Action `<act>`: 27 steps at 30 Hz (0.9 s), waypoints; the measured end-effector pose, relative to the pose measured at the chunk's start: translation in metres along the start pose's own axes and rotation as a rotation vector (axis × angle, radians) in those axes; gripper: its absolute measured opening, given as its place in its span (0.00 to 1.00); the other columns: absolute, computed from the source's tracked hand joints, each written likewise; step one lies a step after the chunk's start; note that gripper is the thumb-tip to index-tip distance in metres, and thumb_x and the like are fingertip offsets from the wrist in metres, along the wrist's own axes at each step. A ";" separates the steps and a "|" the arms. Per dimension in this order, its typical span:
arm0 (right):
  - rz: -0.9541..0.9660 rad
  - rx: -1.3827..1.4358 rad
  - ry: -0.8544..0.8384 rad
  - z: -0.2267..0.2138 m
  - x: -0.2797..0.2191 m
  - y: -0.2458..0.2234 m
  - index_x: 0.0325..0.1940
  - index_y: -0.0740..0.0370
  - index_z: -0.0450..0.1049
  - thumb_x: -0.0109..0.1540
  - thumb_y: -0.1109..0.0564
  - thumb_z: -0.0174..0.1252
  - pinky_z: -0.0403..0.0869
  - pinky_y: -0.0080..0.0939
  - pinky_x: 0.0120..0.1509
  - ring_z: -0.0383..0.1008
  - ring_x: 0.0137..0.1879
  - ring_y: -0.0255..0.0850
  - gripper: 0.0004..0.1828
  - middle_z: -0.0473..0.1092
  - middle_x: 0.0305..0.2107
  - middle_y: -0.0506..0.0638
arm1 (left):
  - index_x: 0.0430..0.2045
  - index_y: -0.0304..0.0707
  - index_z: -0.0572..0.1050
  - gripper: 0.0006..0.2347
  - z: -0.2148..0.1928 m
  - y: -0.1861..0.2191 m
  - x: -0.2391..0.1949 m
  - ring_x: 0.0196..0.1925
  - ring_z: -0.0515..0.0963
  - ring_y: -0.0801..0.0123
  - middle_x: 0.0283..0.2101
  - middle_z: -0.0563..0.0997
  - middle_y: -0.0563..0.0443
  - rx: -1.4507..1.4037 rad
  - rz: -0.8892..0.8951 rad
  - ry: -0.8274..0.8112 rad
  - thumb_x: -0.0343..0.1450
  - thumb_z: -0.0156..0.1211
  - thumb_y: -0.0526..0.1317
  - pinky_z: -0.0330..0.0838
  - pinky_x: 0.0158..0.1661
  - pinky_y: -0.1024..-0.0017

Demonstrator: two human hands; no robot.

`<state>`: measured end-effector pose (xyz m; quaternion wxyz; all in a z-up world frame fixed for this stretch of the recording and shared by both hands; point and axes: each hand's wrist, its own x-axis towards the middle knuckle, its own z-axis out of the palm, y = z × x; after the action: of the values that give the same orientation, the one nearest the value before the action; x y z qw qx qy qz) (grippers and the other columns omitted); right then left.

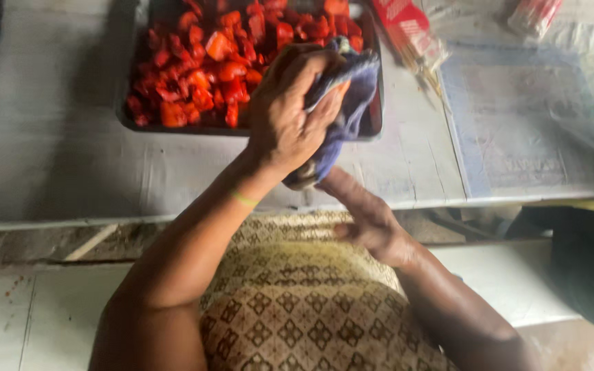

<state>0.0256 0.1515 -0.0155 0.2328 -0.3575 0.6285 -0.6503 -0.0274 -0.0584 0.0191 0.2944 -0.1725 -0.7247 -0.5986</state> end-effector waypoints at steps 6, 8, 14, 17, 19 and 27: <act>0.219 -0.062 -0.120 -0.032 -0.009 0.032 0.72 0.55 0.63 0.63 0.52 0.66 0.68 0.45 0.71 0.67 0.70 0.42 0.34 0.65 0.65 0.51 | 0.55 0.43 0.76 0.15 0.044 0.027 -0.040 0.48 0.80 0.70 0.49 0.80 0.49 0.002 0.399 -0.531 0.77 0.61 0.48 0.80 0.51 0.72; 0.194 0.168 -0.157 -0.041 -0.013 0.036 0.72 0.54 0.64 0.63 0.55 0.67 0.70 0.45 0.70 0.69 0.70 0.42 0.34 0.66 0.65 0.51 | 0.55 0.42 0.75 0.20 0.047 0.042 -0.058 0.51 0.80 0.66 0.50 0.80 0.47 0.055 0.399 -0.580 0.73 0.64 0.52 0.79 0.54 0.65; -0.088 -0.143 -0.144 -0.053 -0.024 0.004 0.71 0.51 0.67 0.63 0.63 0.71 0.75 0.43 0.67 0.73 0.69 0.41 0.34 0.68 0.65 0.51 | 0.45 0.42 0.73 0.13 -0.006 0.014 -0.065 0.49 0.83 0.67 0.48 0.80 0.49 0.051 0.156 -0.356 0.83 0.49 0.51 0.83 0.49 0.70; -0.309 -0.611 0.129 -0.037 -0.010 -0.022 0.76 0.44 0.60 0.59 0.57 0.75 0.68 0.54 0.82 0.60 0.79 0.46 0.45 0.57 0.74 0.57 | 0.47 0.40 0.73 0.17 -0.007 0.005 -0.061 0.47 0.85 0.71 0.49 0.81 0.50 0.139 -0.012 -0.171 0.83 0.47 0.55 0.84 0.47 0.74; -0.371 -0.587 0.227 -0.014 0.004 -0.030 0.79 0.40 0.55 0.56 0.51 0.76 0.61 0.60 0.87 0.48 0.83 0.51 0.52 0.46 0.77 0.61 | 0.51 0.39 0.73 0.20 -0.001 0.012 -0.064 0.50 0.82 0.68 0.49 0.80 0.49 -0.112 -0.130 -0.086 0.82 0.46 0.56 0.80 0.51 0.71; -0.409 -0.894 0.782 0.001 0.036 -0.009 0.68 0.44 0.71 0.63 0.51 0.71 0.72 0.46 0.76 0.68 0.72 0.48 0.30 0.68 0.65 0.56 | 0.63 0.32 0.62 0.29 0.048 0.038 -0.068 0.61 0.70 0.63 0.58 0.69 0.46 -0.976 -0.620 -0.278 0.77 0.53 0.59 0.70 0.59 0.65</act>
<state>0.0044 0.1246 -0.0001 -0.3153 -0.2688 0.7974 -0.4387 0.0368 0.0035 -0.0004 -0.1052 -0.1452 -0.4140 -0.8924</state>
